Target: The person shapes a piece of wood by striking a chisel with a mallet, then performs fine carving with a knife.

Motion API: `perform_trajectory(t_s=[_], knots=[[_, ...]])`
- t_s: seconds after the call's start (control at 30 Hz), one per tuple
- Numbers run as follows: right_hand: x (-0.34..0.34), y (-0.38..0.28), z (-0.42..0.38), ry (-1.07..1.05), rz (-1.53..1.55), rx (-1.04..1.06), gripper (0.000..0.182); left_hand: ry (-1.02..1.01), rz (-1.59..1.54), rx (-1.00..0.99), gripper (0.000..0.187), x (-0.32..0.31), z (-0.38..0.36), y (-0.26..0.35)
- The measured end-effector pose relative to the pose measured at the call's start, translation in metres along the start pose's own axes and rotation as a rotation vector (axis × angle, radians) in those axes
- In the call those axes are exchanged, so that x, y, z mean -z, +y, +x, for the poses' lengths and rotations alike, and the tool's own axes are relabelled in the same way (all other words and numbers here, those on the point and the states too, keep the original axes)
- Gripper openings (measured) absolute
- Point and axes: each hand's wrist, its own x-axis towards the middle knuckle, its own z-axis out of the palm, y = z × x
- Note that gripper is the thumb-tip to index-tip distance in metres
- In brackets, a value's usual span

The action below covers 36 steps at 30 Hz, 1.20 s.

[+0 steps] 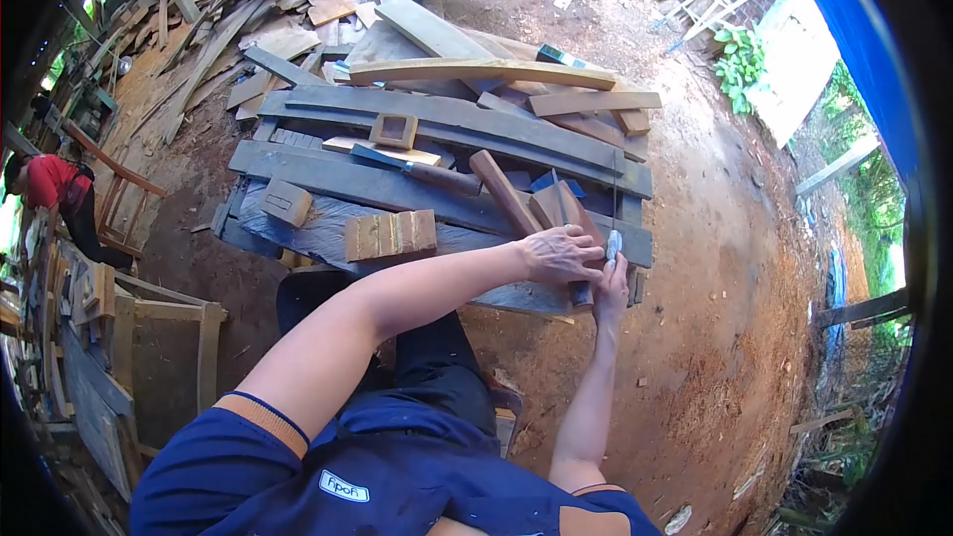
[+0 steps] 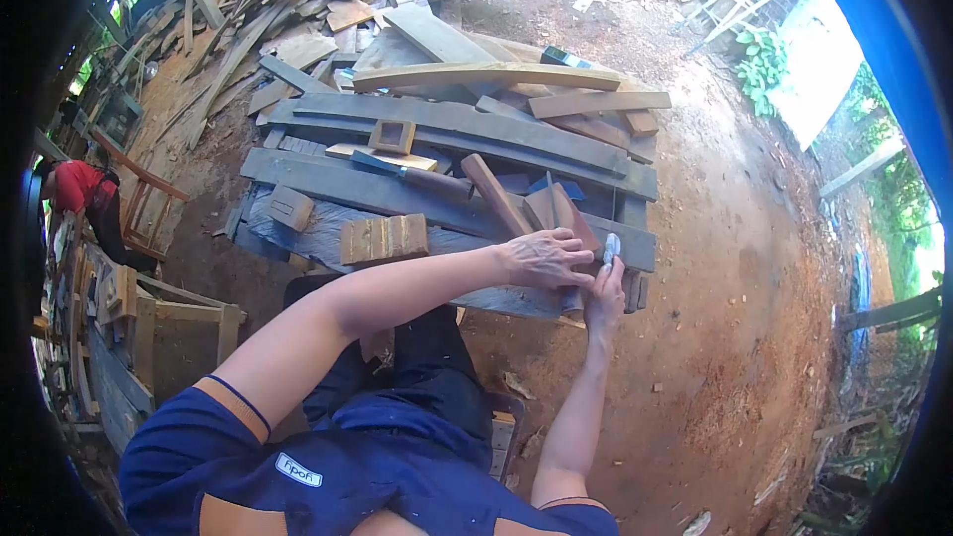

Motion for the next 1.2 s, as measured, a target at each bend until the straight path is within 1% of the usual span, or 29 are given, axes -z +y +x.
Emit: perform_trajectory(t_s=[0.03,0.07,0.13,0.17,0.2,0.27,0.3,0.33,0.4,0.43,0.47,0.53,0.57,0.6,0.63,0.67,0.7,0.77,0.8,0.87,0.9,0.93,1.0,1.03,1.07,1.13,1.17,1.2], knots=[[-0.003,0.009,0.002,0.075,0.002,0.095,0.034,-0.123,-0.066,0.064,0.039,0.004,-0.002,0.002],[-0.002,0.021,0.002,0.068,-0.001,0.099,0.034,-0.121,-0.067,0.072,0.039,0.008,-0.006,0.003],[0.006,0.023,-0.002,-0.096,0.298,-0.161,0.03,0.054,-0.024,0.141,0.053,0.015,-0.02,0.001],[0.004,0.034,-0.001,-0.061,0.319,-0.09,0.025,0.049,-0.035,0.212,0.062,0.019,-0.027,0.002],[0.004,0.033,-0.004,-0.074,0.317,-0.088,0.025,0.047,-0.036,0.226,0.062,0.028,-0.038,0.003],[0.005,0.019,-0.016,0.129,0.433,0.043,0.025,0.238,-0.115,0.453,0.068,0.047,-0.072,0.009],[0.009,0.006,-0.022,0.202,0.434,0.071,0.026,0.242,-0.142,0.538,0.07,0.061,-0.096,0.015],[0.016,-0.003,-0.03,0.18,0.429,0.065,0.026,0.248,-0.171,0.624,0.073,0.073,-0.123,0.023],[0.027,-0.022,-0.043,0.203,0.592,0.087,0.027,0.177,0.034,0.753,0.087,0.089,-0.183,0.035],[0.025,-0.035,-0.049,0.281,0.397,0.194,0.026,0.147,0.065,0.845,0.094,0.095,-0.208,0.041],[0.024,-0.049,-0.055,0.266,0.401,0.192,0.026,0.117,0.097,0.938,0.101,0.099,-0.23,0.046],[0.019,-0.07,-0.068,-0.102,0.738,-0.055,0.031,0.058,0.055,1.073,0.107,0.093,-0.267,0.047],[0.0,-0.068,-0.068,-0.11,0.601,0.052,0.026,0.09,-0.057,1.087,0.104,0.086,-0.281,0.044],[-0.01,-0.084,-0.077,-0.209,0.666,0.081,0.022,0.165,-0.066,1.04,0.099,0.079,-0.289,0.039],[-0.021,-0.105,-0.092,-0.307,0.727,0.108,0.02,0.181,-0.055,1.074,0.095,0.078,-0.29,0.038],[-0.026,-0.128,-0.106,-0.399,0.717,0.058,0.02,0.199,-0.046,1.105,0.091,0.077,-0.287,0.038],[-0.032,-0.147,-0.118,-0.486,0.705,0.005,0.02,0.212,-0.057,1.125,0.091,0.078,-0.284,0.04],[-0.06,-0.147,-0.134,-0.494,0.426,0.186,0.022,0.256,0.045,1.162,0.085,0.079,-0.279,0.047],[-0.067,-0.15,-0.143,-0.507,0.414,0.192,0.022,0.265,0.041,1.177,0.085,0.075,-0.279,0.052],[-0.08,-0.159,-0.156,-0.346,0.101,0.496,0.024,0.365,0.002,1.409,0.082,0.069,-0.279,0.058],[-0.084,-0.162,-0.16,-0.382,0.098,0.482,0.027,0.342,0.011,1.474,0.081,0.075,-0.275,0.059],[-0.09,-0.159,-0.161,-0.399,0.085,0.493,0.027,0.353,0.005,1.495,0.081,0.075,-0.273,0.058],[-0.106,-0.146,-0.162,-0.477,-0.08,0.566,0.028,0.282,0.058,1.454,0.081,0.077,-0.275,0.054],[-0.11,-0.146,-0.164,-0.444,-0.125,0.603,0.028,0.238,0.023,1.474,0.077,0.08,-0.274,0.05],[-0.111,-0.146,-0.165,-0.459,-0.129,0.614,0.028,0.243,0.023,1.492,0.077,0.083,-0.274,0.047],[-0.108,-0.152,-0.167,-0.488,-0.309,0.676,0.026,0.158,-0.152,1.544,0.074,0.089,-0.27,0.043],[-0.105,-0.156,-0.169,-0.494,-0.319,0.676,0.026,0.091,-0.162,1.554,0.07,0.092,-0.269,0.041],[-0.101,-0.165,-0.171,-0.489,-0.363,0.692,0.026,0.093,-0.172,1.558,0.07,0.094,-0.267,0.041]])
